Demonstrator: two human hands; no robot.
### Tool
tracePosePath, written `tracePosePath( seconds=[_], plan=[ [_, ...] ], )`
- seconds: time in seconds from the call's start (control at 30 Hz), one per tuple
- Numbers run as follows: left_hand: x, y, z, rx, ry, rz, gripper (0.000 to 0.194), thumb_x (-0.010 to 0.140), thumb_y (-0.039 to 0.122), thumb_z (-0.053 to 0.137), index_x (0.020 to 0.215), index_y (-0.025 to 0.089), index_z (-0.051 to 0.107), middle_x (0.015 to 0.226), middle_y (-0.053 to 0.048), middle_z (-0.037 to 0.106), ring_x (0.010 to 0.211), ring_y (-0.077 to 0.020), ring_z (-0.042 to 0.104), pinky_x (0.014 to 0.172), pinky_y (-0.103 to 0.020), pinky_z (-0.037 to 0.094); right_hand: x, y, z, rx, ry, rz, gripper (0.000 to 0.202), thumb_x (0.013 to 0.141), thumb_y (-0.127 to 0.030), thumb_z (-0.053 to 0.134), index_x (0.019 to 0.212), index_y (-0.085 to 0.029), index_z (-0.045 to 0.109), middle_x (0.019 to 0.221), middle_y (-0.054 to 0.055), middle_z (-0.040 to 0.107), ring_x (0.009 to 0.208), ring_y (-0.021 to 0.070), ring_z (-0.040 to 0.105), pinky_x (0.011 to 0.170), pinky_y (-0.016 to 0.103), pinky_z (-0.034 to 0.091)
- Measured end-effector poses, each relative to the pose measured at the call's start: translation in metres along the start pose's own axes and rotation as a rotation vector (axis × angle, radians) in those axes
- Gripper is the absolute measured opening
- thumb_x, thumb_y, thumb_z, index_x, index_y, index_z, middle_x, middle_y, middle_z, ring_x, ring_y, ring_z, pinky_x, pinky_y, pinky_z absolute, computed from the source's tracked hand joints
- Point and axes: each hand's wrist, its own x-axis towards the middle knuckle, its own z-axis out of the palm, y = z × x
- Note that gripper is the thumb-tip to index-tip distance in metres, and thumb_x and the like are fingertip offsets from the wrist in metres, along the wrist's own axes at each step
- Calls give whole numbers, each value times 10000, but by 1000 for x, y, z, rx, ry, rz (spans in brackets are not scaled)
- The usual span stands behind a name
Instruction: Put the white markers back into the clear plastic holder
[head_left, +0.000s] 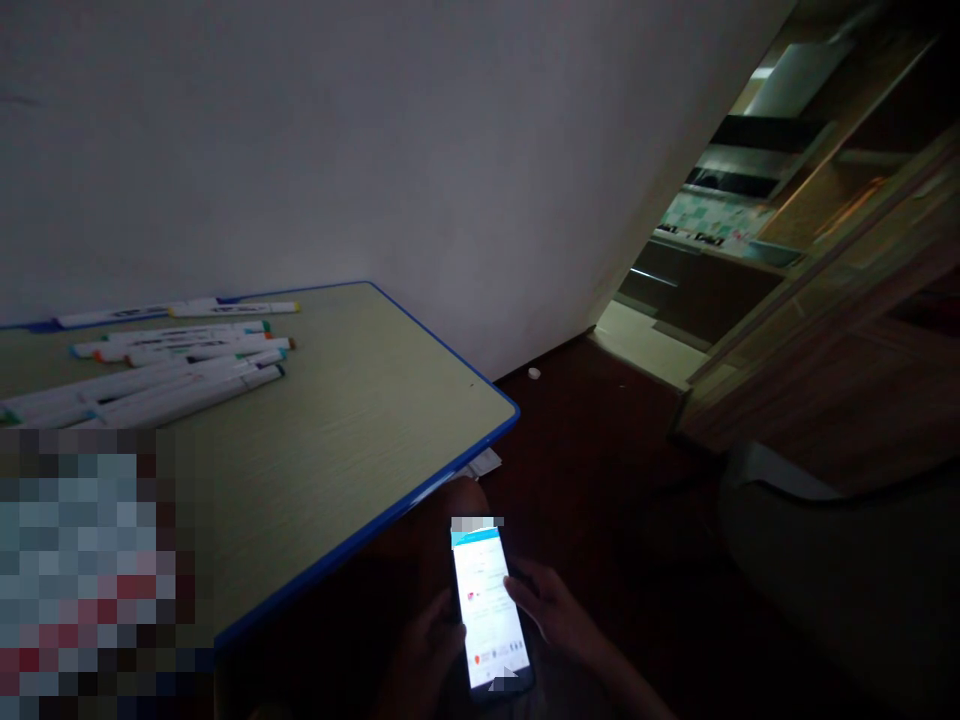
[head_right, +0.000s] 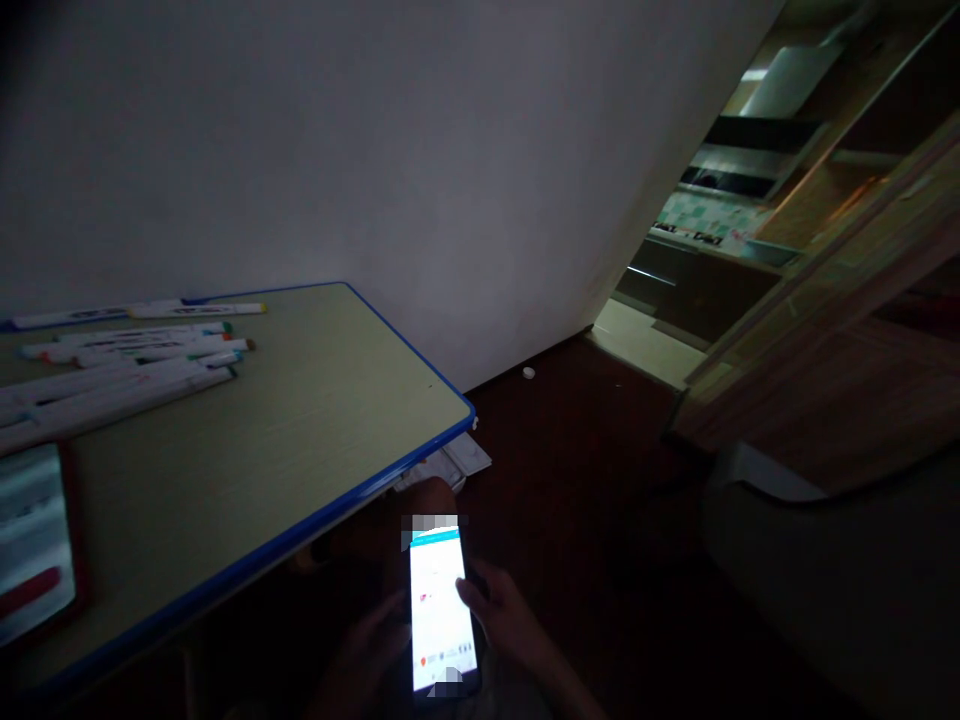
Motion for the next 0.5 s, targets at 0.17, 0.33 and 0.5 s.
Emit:
tracePosePath(
  seconds=[0.17,0.33,0.5],
  plan=[
    [10,13,-20,251,141,79,399,674,354,589,1029,171,592,1030,-98,653,982,-261,582,855,-355,452,5,11,-1,-82,82,38,476,741,-501,517,1016,-124,607,904,107,650,818,243,594,722,374,457],
    [56,46,-40,112,158,171,388,668,385,580,984,160,586,1076,-103,624,1018,-246,565,821,-342,473,6,21,-7,-55,66,23,451,757,-481,508,1029,-132,600,954,105,639,872,238,584,775,381,443],
    [105,72,-26,142,63,169,276,632,353,604,809,144,638,926,-112,684,876,-260,628,751,-374,497,5,18,-9,-70,71,10,443,763,-465,511,1033,-123,594,946,109,640,853,236,588,757,380,448]
  ],
)
